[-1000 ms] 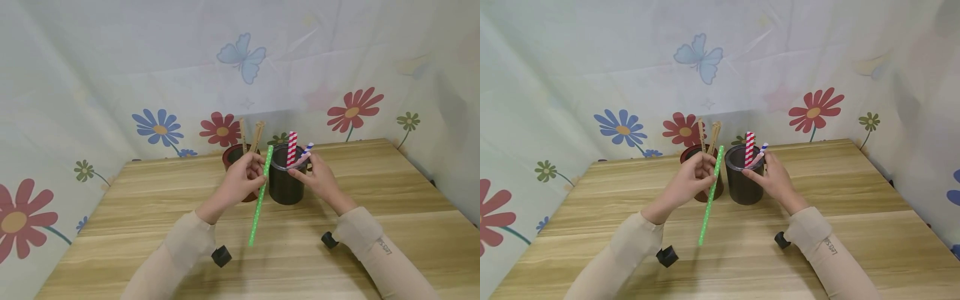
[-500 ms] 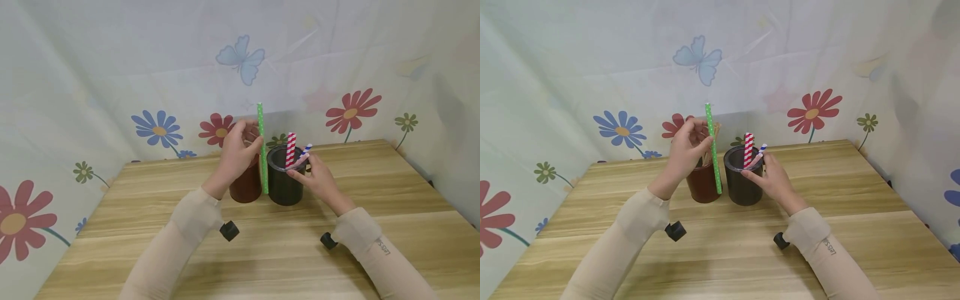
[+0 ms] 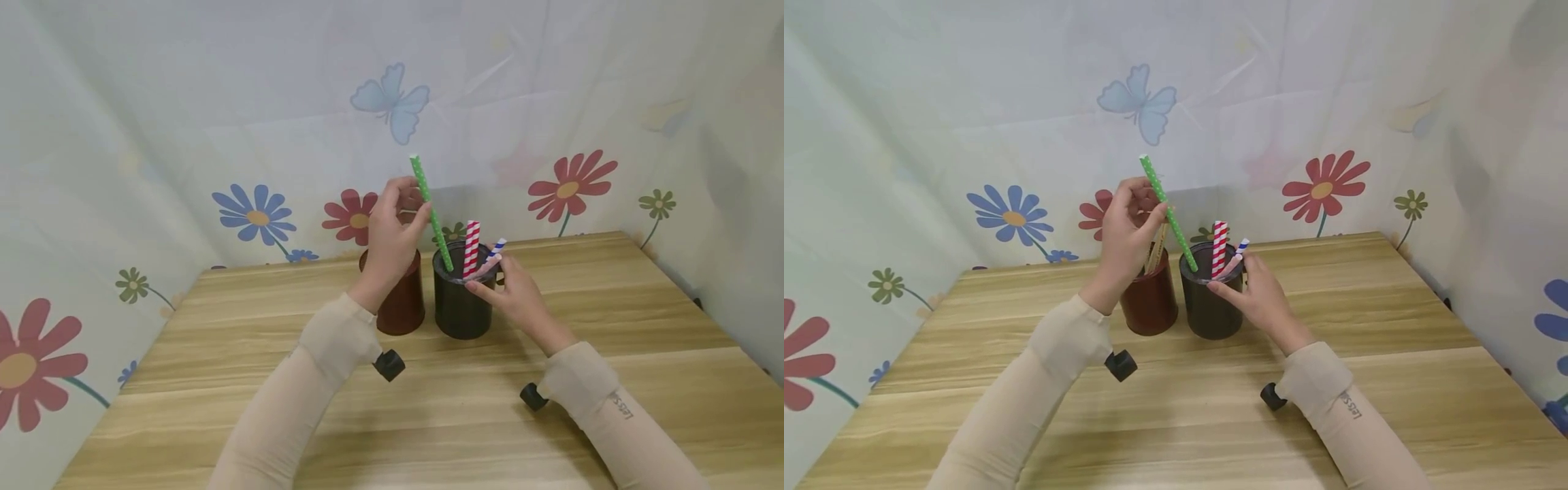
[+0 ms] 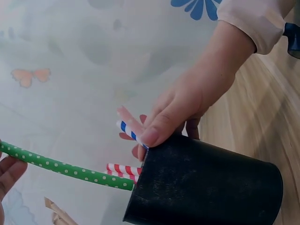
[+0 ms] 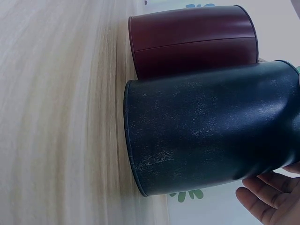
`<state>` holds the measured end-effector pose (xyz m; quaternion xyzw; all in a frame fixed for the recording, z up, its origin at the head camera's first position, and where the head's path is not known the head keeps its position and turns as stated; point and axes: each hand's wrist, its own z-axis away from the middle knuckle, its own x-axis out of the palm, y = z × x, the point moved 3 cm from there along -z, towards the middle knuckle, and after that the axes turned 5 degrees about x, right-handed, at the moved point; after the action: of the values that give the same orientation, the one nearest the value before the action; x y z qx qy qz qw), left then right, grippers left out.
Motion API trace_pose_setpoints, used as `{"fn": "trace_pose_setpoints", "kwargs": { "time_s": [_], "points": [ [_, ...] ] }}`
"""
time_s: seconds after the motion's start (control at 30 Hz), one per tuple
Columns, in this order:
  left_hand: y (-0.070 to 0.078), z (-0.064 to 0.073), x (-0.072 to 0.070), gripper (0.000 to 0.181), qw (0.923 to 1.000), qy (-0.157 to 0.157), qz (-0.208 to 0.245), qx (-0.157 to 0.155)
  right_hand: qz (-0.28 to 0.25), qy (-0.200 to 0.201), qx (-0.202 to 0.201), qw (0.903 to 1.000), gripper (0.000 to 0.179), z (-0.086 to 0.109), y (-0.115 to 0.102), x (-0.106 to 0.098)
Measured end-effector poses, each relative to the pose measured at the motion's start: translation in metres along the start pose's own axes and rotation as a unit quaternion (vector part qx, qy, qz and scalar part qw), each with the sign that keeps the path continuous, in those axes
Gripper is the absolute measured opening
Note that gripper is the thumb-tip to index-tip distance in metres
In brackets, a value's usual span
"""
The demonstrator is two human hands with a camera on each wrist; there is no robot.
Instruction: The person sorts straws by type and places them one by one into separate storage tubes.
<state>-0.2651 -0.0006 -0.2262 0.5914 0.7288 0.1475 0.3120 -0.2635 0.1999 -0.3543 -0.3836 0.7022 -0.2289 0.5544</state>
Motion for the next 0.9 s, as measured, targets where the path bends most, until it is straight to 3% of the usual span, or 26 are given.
{"fn": "trace_pose_setpoints", "kwargs": {
  "time_s": [0.23,0.47,0.9],
  "points": [
    [-0.009,0.005,0.012,0.032,0.9997,-0.018,-0.017,-0.001,0.003,0.001,0.002,1.0000,0.082,0.000,0.001,0.000],
    [-0.024,0.015,0.025,0.034,0.9971,-0.052,-0.051,0.023,-0.003,0.001,0.000,1.0000,0.079,0.001,0.001,0.001],
    [-0.039,0.039,0.035,0.031,0.9939,-0.078,-0.078,0.004,-0.005,0.005,0.004,1.0000,0.079,0.001,0.001,0.002]
  ]
}}
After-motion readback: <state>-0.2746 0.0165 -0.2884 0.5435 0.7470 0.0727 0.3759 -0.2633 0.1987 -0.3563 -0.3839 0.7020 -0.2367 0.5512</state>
